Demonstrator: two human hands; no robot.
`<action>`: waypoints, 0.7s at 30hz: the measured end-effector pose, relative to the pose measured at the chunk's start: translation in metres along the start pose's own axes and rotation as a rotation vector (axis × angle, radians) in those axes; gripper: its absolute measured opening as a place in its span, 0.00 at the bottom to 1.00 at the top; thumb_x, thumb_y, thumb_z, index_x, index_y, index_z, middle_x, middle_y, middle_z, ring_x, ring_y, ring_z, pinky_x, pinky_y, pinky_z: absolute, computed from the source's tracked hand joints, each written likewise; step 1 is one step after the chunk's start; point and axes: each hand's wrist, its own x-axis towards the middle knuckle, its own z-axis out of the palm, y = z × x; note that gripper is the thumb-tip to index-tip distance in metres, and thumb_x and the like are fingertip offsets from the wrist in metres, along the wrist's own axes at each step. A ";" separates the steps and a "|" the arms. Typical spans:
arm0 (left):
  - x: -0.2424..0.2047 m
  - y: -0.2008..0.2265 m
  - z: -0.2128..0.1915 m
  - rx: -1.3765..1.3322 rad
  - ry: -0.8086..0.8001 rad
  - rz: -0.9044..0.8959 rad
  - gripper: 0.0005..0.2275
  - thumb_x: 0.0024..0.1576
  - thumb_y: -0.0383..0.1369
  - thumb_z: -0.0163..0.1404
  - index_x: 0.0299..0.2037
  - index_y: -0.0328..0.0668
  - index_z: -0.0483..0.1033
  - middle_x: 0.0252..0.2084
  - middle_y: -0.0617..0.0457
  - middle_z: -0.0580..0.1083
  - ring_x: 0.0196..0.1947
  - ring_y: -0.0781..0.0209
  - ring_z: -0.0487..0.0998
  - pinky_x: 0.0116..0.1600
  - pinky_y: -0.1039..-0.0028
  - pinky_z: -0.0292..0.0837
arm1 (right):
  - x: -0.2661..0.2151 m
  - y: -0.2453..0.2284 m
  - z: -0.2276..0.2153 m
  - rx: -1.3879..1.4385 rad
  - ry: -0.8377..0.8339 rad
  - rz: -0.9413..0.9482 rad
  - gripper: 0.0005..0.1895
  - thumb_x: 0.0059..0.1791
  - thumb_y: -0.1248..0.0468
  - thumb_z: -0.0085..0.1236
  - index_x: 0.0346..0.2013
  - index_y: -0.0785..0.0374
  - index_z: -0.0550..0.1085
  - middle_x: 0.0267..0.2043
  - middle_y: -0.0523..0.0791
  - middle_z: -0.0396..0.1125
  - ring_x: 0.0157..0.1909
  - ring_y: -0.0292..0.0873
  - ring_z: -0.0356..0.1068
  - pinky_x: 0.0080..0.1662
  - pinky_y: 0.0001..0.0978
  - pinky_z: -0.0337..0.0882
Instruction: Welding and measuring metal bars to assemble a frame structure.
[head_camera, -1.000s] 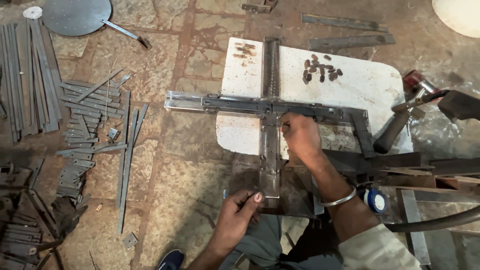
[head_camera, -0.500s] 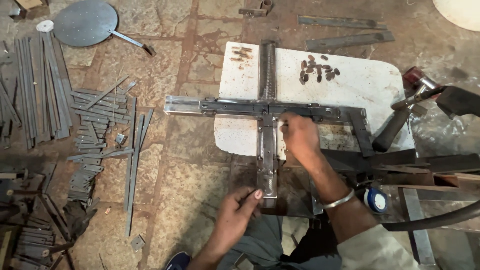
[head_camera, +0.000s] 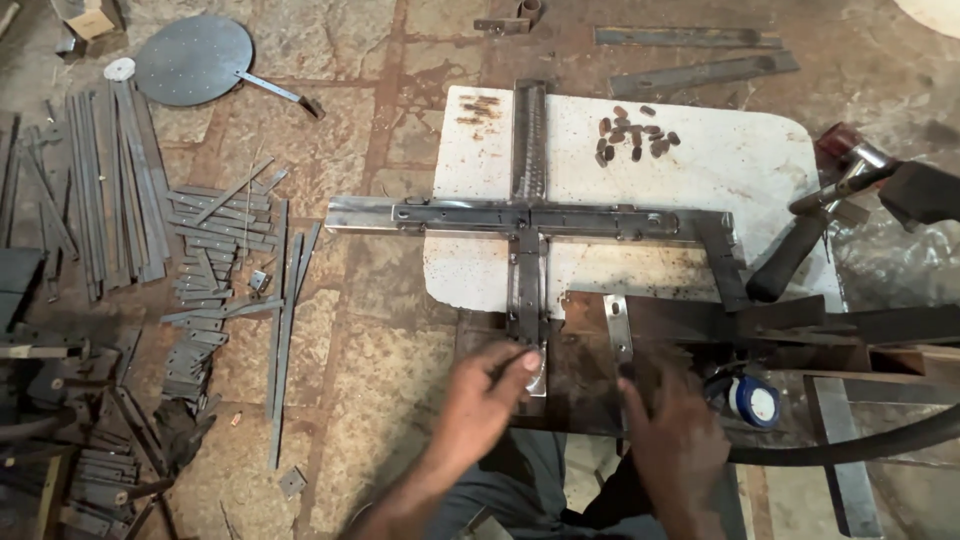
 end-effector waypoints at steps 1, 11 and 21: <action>-0.001 -0.002 0.009 -0.019 -0.061 -0.071 0.12 0.61 0.38 0.53 0.42 0.37 0.82 0.31 0.54 0.77 0.26 0.68 0.76 0.32 0.75 0.74 | -0.007 0.016 0.015 -0.106 -0.081 0.007 0.27 0.48 0.42 0.58 0.49 0.60 0.76 0.41 0.51 0.75 0.33 0.54 0.76 0.32 0.45 0.74; -0.021 0.023 0.049 0.142 -0.186 0.306 0.11 0.64 0.37 0.54 0.48 0.39 0.82 0.44 0.47 0.82 0.41 0.59 0.83 0.45 0.66 0.80 | -0.013 0.028 0.030 0.137 -0.276 0.105 0.22 0.46 0.46 0.64 0.43 0.58 0.76 0.30 0.51 0.73 0.32 0.53 0.75 0.37 0.44 0.73; 0.022 0.072 0.002 0.356 -0.320 0.030 0.17 0.62 0.46 0.49 0.51 0.44 0.81 0.40 0.47 0.81 0.39 0.61 0.82 0.46 0.64 0.77 | -0.009 -0.023 -0.034 0.335 -0.197 -0.141 0.22 0.44 0.52 0.66 0.48 0.59 0.77 0.44 0.47 0.76 0.38 0.45 0.79 0.35 0.40 0.77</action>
